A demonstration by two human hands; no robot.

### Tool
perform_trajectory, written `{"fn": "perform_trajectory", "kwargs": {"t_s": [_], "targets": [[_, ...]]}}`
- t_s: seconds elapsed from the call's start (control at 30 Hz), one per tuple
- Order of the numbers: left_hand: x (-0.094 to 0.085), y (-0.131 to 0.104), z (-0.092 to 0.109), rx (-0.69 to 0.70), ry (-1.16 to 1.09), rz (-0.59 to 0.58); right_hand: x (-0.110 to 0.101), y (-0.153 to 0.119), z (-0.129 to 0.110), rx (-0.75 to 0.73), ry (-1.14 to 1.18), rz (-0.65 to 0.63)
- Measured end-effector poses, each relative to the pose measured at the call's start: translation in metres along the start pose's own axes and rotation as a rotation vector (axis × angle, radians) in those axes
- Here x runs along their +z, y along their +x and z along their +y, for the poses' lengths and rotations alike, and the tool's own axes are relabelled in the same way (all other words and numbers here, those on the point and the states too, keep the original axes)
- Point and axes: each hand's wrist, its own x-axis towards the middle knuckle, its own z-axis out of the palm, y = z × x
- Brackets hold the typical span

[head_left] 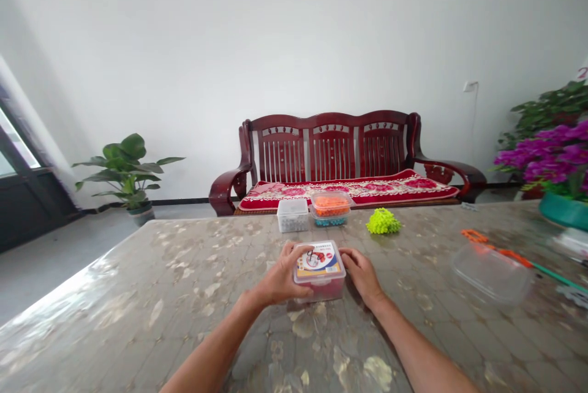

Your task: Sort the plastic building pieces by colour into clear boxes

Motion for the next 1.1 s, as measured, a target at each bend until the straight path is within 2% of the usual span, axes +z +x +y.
{"fn": "perform_trajectory", "kwargs": {"t_s": [0.13,0.4,0.53,0.6,0.67,0.87,1.1], "targets": [[0.003,0.001,-0.003,-0.014,-0.008,0.047,0.002,-0.001,-0.001,0.009,0.003,-0.022],[0.008,0.014,-0.001,-0.022,-0.056,0.043,0.004,-0.003,-0.009,0.028,0.11,0.005],[0.018,0.026,-0.002,-0.047,-0.063,0.054,-0.005,0.001,-0.01,-0.021,0.076,0.165],[0.022,0.034,-0.005,-0.036,-0.055,0.055,-0.012,0.005,-0.006,-0.031,0.046,0.263],[0.026,0.043,-0.01,-0.017,-0.035,0.062,-0.021,0.009,0.002,-0.022,0.018,0.306],[0.026,0.063,-0.029,0.017,-0.026,0.081,-0.033,0.016,0.02,0.0,-0.082,0.293],[0.009,0.066,-0.046,-0.01,-0.003,0.133,-0.031,0.014,0.02,-0.037,-0.192,0.229]]}}
